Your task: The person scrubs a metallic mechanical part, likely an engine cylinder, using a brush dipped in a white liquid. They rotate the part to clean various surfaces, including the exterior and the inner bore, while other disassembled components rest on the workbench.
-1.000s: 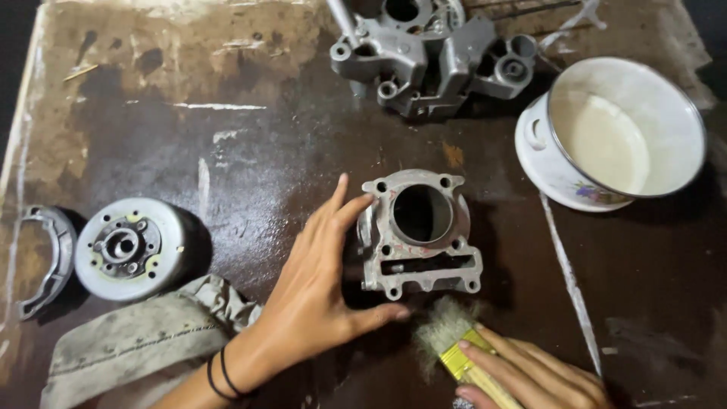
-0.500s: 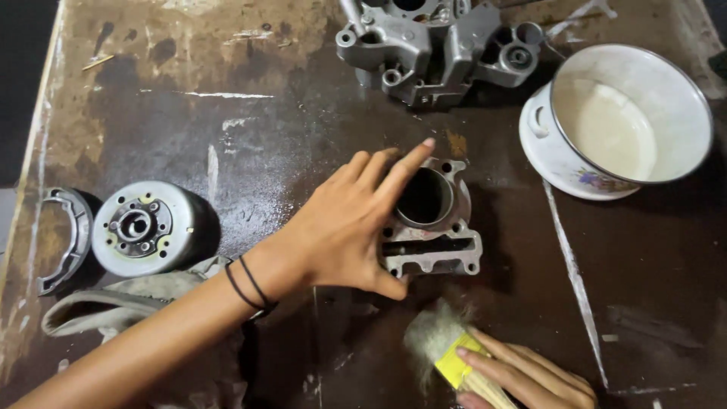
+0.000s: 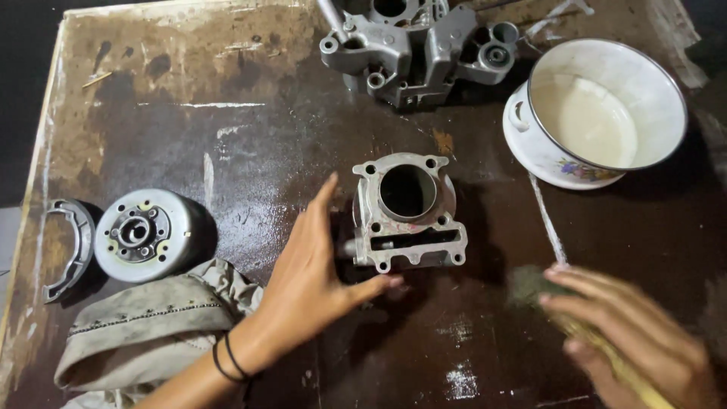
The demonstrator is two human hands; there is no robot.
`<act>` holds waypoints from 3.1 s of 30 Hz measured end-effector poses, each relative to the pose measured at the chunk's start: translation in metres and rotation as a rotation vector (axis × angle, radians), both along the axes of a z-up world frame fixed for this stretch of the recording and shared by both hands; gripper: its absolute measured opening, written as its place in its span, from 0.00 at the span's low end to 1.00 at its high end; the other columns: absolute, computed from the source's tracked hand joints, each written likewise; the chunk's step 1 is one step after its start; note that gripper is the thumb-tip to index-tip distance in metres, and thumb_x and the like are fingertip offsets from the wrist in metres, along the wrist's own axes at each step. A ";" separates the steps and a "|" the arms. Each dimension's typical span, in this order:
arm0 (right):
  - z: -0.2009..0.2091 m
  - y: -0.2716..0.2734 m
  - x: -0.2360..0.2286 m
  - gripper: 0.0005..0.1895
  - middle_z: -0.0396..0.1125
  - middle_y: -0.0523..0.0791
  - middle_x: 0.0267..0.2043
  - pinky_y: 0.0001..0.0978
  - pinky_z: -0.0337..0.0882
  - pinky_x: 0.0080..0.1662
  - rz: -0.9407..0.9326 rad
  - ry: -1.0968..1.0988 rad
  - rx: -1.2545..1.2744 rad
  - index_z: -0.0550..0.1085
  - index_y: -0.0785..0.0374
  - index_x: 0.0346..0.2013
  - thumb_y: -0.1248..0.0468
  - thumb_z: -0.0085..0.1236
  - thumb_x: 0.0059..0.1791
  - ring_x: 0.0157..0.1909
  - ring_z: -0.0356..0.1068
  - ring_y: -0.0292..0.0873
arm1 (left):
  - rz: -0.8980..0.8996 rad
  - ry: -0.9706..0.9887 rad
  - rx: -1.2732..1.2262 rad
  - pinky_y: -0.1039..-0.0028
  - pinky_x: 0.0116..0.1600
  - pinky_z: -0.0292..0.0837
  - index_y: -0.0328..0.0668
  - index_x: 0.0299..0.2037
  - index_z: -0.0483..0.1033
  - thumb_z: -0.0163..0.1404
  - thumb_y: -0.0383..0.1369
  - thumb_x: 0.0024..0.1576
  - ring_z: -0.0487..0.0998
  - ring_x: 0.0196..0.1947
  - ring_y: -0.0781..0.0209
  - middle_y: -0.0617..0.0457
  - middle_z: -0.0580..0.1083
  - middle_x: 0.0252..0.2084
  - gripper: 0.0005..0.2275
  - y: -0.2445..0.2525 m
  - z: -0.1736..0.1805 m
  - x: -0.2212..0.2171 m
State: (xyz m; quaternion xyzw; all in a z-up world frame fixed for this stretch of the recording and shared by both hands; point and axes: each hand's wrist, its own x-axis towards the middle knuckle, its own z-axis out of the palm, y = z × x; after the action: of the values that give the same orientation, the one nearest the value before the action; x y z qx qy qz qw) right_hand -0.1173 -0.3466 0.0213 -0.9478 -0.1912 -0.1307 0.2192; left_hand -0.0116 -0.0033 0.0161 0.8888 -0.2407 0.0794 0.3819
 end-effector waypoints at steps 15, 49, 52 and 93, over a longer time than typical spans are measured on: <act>0.009 0.058 0.080 0.32 0.72 0.53 0.50 0.47 0.75 0.47 0.078 0.203 -0.283 0.71 0.68 0.53 0.70 0.64 0.34 0.49 0.74 0.55 | 0.088 -0.155 0.300 0.61 0.42 0.68 0.28 0.46 0.69 0.57 0.54 0.51 0.70 0.37 0.47 0.43 0.70 0.37 0.30 0.000 -0.014 -0.010; 0.074 0.003 0.132 0.27 0.77 0.57 0.41 0.44 0.75 0.42 -0.367 0.242 0.223 0.79 0.66 0.52 0.45 0.45 0.60 0.38 0.76 0.53 | 0.222 -0.035 0.260 0.54 0.26 0.70 0.30 0.16 0.76 0.51 0.62 0.50 0.75 0.17 0.38 0.34 0.70 0.15 0.33 -0.015 0.046 0.050; 0.071 -0.007 0.120 0.25 0.77 0.56 0.43 0.42 0.77 0.45 -0.273 0.262 0.272 0.78 0.66 0.53 0.49 0.43 0.59 0.40 0.78 0.51 | 0.204 -0.051 0.209 0.54 0.25 0.70 0.34 0.19 0.78 0.50 0.61 0.50 0.75 0.17 0.39 0.35 0.70 0.14 0.31 -0.015 0.045 0.048; 0.076 0.068 0.081 0.27 0.69 0.45 0.64 0.44 0.71 0.61 0.342 -0.141 -0.333 0.68 0.57 0.66 0.64 0.50 0.50 0.63 0.70 0.45 | 0.215 -0.230 0.038 0.58 0.23 0.64 0.41 0.17 0.76 0.50 0.47 0.63 0.73 0.16 0.47 0.44 0.70 0.15 0.24 -0.014 0.022 0.047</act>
State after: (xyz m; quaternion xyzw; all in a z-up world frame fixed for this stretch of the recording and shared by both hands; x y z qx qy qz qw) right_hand -0.0360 -0.2784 0.0972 -0.9132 -0.3826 -0.1242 0.0649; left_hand 0.0355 -0.0172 0.0382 0.9016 -0.1879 0.2164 0.3242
